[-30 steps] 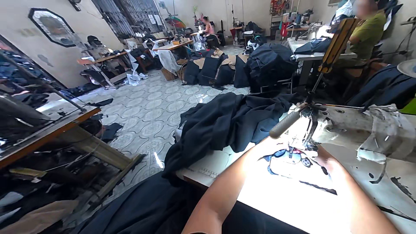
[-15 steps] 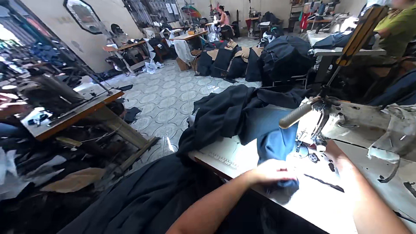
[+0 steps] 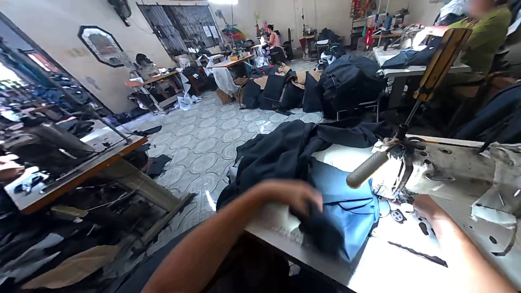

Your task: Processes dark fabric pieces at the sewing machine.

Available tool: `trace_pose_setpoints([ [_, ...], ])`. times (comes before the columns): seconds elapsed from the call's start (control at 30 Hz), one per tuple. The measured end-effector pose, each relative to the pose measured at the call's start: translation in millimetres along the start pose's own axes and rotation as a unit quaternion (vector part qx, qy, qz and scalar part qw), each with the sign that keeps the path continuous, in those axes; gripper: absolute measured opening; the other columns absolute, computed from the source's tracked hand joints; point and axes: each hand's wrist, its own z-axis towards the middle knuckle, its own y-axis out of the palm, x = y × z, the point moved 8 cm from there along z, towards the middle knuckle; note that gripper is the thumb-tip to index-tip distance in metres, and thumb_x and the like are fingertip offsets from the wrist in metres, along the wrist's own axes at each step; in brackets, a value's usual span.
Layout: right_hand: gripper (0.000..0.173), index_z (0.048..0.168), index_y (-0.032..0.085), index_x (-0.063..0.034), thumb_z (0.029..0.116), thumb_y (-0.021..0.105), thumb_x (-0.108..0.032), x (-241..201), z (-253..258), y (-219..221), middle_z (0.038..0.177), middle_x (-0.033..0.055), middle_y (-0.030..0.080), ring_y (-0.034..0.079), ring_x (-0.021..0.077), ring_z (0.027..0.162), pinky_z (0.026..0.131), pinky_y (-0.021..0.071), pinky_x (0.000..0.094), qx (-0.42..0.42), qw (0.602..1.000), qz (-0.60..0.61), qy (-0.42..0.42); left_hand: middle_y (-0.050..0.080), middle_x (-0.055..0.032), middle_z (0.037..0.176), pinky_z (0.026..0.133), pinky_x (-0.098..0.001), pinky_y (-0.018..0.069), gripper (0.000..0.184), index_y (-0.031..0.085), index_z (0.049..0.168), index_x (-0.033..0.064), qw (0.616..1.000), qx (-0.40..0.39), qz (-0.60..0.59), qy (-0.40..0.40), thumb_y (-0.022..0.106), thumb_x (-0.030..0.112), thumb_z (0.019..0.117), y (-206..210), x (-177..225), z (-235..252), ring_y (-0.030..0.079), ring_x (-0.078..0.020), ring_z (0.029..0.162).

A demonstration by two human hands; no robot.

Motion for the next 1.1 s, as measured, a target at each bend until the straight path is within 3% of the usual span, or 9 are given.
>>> trace_pose_setpoints([
  [0.13, 0.034, 0.132, 0.055, 0.0157, 0.1033, 0.052, -0.001, 5.0, 8.0, 2.1, 0.137, 0.0344, 0.056, 0.052, 0.0418, 0.133, 0.114, 0.035, 0.0522, 0.02, 0.999, -0.02, -0.021, 0.052, -0.019, 0.141, 0.095, -0.0386, 0.0551, 0.055, 0.031, 0.152, 0.0029, 0.775, 0.548, -0.315, -0.013, 0.056, 0.013, 0.1042, -159.2, -81.2, 33.7, 0.062, -0.0211, 0.117],
  [0.2, 0.034, 0.133, 0.055, 0.0159, 0.1031, 0.053, -0.001, 7.3, 7.3, 1.6, 0.137, 0.0341, 0.056, 0.052, 0.0408, 0.133, 0.114, 0.0352, 0.0505, 0.022, 0.999, -0.018, -0.016, 0.043, -0.0143, 0.155, 0.104, -0.0414, 0.0513, 0.074, 0.017, 0.162, 0.0145, 0.787, 0.526, -0.321, 0.023, 0.061, 0.02, 0.1021, -140.9, -74.3, 45.0, 0.056, -0.0221, 0.131],
  [0.3, 0.035, 0.134, 0.054, 0.0158, 0.1044, 0.052, -0.003, 13.1, 6.3, 1.1, 0.138, 0.0349, 0.055, 0.052, 0.0423, 0.133, 0.114, 0.0359, 0.0518, 0.009, 0.999, -0.032, 0.022, 0.04, -0.0188, 0.16, 0.111, -0.0468, 0.0458, 0.064, 0.046, 0.15, 0.0014, 0.904, 0.423, -0.061, 0.015, 0.072, 0.021, 0.0945, -66.4, -51.2, 37.4, 0.047, -0.0297, 0.142],
  [0.4, 0.035, 0.131, 0.056, 0.0164, 0.1035, 0.054, -0.004, 28.3, 13.6, 6.2, 0.135, 0.0354, 0.057, 0.054, 0.0434, 0.131, 0.113, 0.0366, 0.0538, 0.016, 0.999, -0.044, 0.025, 0.055, -0.0237, 0.146, 0.111, -0.062, 0.041, 0.044, 0.067, 0.133, 0.0059, 0.822, 0.534, 0.186, -0.062, 0.067, 0.017, 0.0901, -23.6, -87.0, -52.6, 0.052, -0.0434, 0.136],
  [0.57, 0.035, 0.135, 0.051, 0.0148, 0.1023, 0.05, 0.002, 36.7, 13.9, 7.2, 0.131, 0.0307, 0.058, 0.06, 0.0284, 0.117, 0.104, 0.0452, 0.0407, 0.104, 0.987, 0.124, -0.019, 0.038, -0.0318, 0.156, 0.118, -0.0548, 0.0347, 0.079, 0.027, 0.158, -0.0038, 0.724, 0.531, -0.079, -0.434, 0.061, -0.008, 0.0874, 73.4, -218.9, -226.7, 0.041, -0.0433, 0.144],
  [0.77, 0.033, 0.131, 0.046, 0.0162, 0.105, 0.041, -0.003, 34.9, 20.4, 8.2, 0.109, 0.0149, 0.059, 0.059, 0.0031, 0.091, 0.081, 0.0497, 0.0163, 0.139, 0.947, 0.24, -0.161, 0.048, -0.0286, 0.149, 0.117, -0.0449, 0.0404, 0.074, 0.027, 0.155, -0.0071, 0.679, 0.506, -0.261, -0.463, 0.069, 0.009, 0.0969, 165.7, -270.8, -229.1, 0.05, -0.0339, 0.139],
  [0.87, 0.042, 0.132, 0.054, 0.0163, 0.1044, 0.057, -0.015, 0.7, -12.4, -6.4, 0.129, 0.0328, 0.061, 0.061, 0.0312, 0.123, 0.109, 0.0424, 0.0388, 0.088, 0.982, -0.056, -0.156, 0.037, -0.0299, 0.157, 0.12, -0.04, 0.0361, 0.084, 0.016, 0.158, -0.0088, 0.619, 0.631, -0.279, -0.376, 0.068, -0.001, 0.0917, 165.8, -299.2, -230.2, 0.042, -0.0311, 0.145],
  [0.93, 0.041, 0.137, 0.056, 0.0087, 0.1048, 0.058, -0.017, -17.6, -30.1, -6.8, 0.137, 0.0295, 0.059, 0.055, 0.037, 0.132, 0.116, 0.0356, 0.0491, -0.008, 0.991, -0.111, -0.08, 0.049, -0.0317, 0.146, 0.116, -0.0452, 0.0404, 0.054, 0.037, 0.149, -0.0124, 0.625, 0.616, -0.264, -0.399, 0.057, 0.003, 0.1009, 156.5, -312.1, -238.4, 0.05, -0.035, 0.137],
  [1.1, 0.03, 0.119, 0.068, 0.0079, 0.1005, 0.059, -0.013, -49.4, -110.4, 23.1, 0.109, 0.0269, 0.071, 0.07, 0.0391, 0.096, 0.088, 0.054, 0.0541, -0.084, 0.953, -0.136, -0.257, 0.059, -0.0308, 0.133, 0.105, -0.0564, 0.0456, 0.037, 0.052, 0.14, -0.0084, 0.673, 0.455, -0.269, -0.518, 0.046, 0.011, 0.1087, 123.3, -292.2, -283.8, 0.06, -0.0406, 0.123],
])
